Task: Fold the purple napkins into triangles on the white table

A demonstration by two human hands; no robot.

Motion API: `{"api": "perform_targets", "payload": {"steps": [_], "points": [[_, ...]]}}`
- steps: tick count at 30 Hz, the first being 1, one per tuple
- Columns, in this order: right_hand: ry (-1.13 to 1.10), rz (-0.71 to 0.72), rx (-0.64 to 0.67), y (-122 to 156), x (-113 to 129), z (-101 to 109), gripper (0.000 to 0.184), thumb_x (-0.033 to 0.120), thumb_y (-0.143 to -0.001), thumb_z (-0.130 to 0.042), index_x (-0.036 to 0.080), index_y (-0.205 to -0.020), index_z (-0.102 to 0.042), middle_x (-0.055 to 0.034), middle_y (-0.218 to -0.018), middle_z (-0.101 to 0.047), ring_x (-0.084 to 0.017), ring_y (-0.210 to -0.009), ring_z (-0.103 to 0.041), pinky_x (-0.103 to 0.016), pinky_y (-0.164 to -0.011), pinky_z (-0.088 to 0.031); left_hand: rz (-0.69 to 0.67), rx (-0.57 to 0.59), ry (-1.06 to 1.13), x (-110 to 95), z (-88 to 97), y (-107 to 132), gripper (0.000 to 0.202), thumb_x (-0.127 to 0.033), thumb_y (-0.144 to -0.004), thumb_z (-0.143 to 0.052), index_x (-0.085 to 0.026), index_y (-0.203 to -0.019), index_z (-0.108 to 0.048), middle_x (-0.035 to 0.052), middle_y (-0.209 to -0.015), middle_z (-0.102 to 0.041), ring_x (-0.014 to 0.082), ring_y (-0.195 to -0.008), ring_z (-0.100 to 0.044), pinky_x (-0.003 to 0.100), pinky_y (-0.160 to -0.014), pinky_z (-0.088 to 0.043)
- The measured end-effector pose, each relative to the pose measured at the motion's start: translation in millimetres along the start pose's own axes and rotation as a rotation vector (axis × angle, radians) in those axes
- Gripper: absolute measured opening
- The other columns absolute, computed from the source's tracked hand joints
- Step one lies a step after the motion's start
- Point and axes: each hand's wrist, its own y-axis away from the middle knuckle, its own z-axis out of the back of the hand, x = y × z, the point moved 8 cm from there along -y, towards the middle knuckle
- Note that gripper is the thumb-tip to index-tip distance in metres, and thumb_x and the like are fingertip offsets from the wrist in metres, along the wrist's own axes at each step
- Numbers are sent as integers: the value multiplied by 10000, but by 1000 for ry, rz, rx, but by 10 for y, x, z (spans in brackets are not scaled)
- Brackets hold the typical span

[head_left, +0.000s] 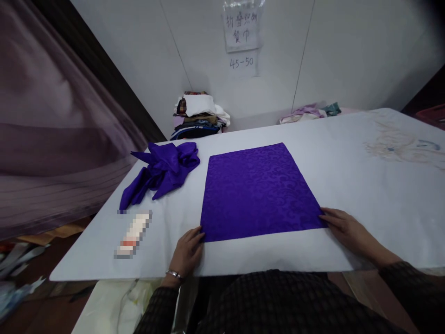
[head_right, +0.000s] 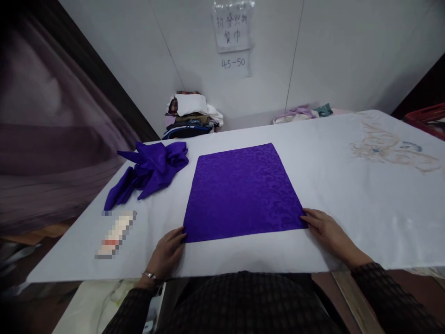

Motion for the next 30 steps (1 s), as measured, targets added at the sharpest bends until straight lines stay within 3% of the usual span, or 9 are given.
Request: {"api": "perform_targets", "payload": {"steps": [9, 14, 19, 24, 30], "points": [[64, -56, -81, -84, 17, 18, 345, 366, -890, -405, 226, -903, -721, -84, -1068, -679, -252, -941, -640, -410, -830, -528, 140, -48, -2, 45, -77, -154, 226, -274, -860, -491, -213, -930, -697, 75, -1039, -677, 220, -955, -607, 386, -852, -493], [90, -146, -68, -54, 0, -3, 359, 426, -885, -411, 222, -991, -687, -102, -1097, -652, -268, -986, -609, -419, -879, -492, 341, -46, -78, 116, -70, -159, 261, -346, -831, -538, -183, -982, -675, 92, -1070, -652, 238, -986, -591, 388, -887, -471], [112, -237, 4, -122, 50, -35, 372, 395, -877, -411, 195, -1068, -660, -103, -951, -655, -246, -856, -617, -383, -793, -503, 537, 43, -121, 131, -121, -232, 306, -313, -818, -544, -167, -1071, -634, 88, -970, -659, 230, -919, -609, 366, -834, -481], [3, -322, 60, -156, 6, -107, 355, 335, -852, -399, 226, -1055, -668, -63, -888, -662, -213, -792, -638, -309, -649, -509, 626, 26, 122, 136, -217, -280, 299, -236, -783, -532, -210, -1058, -648, 60, -1031, -691, 209, -935, -639, 342, -830, -496], [-524, -607, -1, 64, -163, 0, 349, 438, -741, -564, 225, -983, -697, -12, -682, -641, -178, -589, -592, -273, -531, -490, 779, -87, 656, 269, -157, -68, 329, -409, -685, -613, -205, -927, -702, 36, -919, -726, 207, -852, -662, 329, -756, -533]]}}
